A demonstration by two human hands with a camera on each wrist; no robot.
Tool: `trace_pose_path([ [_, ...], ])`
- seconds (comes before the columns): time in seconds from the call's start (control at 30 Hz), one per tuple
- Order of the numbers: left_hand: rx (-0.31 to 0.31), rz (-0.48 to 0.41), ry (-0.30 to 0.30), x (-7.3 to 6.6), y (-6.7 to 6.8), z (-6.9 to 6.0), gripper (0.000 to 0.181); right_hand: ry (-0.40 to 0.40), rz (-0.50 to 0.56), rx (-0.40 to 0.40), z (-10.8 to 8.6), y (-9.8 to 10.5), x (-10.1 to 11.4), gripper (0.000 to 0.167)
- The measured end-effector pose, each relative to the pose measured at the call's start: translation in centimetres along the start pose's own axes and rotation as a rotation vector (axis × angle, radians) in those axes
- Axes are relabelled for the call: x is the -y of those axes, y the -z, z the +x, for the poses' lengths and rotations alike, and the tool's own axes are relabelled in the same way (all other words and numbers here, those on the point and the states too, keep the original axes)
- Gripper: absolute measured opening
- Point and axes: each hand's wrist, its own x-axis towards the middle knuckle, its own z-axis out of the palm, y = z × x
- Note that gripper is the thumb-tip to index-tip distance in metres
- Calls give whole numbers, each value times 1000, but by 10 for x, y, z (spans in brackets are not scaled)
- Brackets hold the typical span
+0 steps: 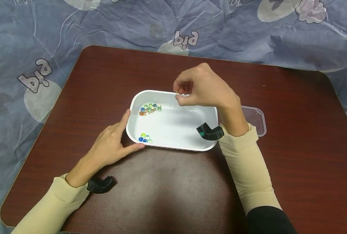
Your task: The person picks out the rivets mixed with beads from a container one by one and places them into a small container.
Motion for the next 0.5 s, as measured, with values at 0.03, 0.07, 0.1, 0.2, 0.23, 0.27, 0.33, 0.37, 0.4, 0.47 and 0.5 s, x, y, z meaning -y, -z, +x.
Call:
trace_pose_path([
  [0.03,0,-1,0,0,0,0,111,-9,-5,-2,-1,0,0,12],
  [0.07,0,-1,0,0,0,0,111,-19,-11,-1,-3,1,-1,11],
  [0.1,0,-2,0,0,0,0,111,-30,-18,3,-4,1,-1,11],
  [0.2,-4,-2,-2,1,0,0,111,-50,-33,14,-6,3,-1,9],
  [0.23,-5,-2,-4,1,0,0,111,-55,-31,16,-8,4,-1,9],
  [0.27,-6,-2,-4,1,0,-1,111,-58,-31,16,-9,6,0,9],
  [0.33,-6,-3,-6,1,0,0,111,-67,-23,11,-12,8,0,10],
  [0.37,-4,-4,-6,1,0,0,110,-71,-20,7,-14,10,0,11],
  [0.4,-4,-3,-7,1,0,0,110,-76,-21,6,-15,11,0,12],
  [0.47,-5,-2,-9,1,0,0,111,-81,-22,5,-19,15,0,13],
  [0.5,-6,-1,-9,1,0,0,111,-84,-30,8,-21,16,0,12],
])
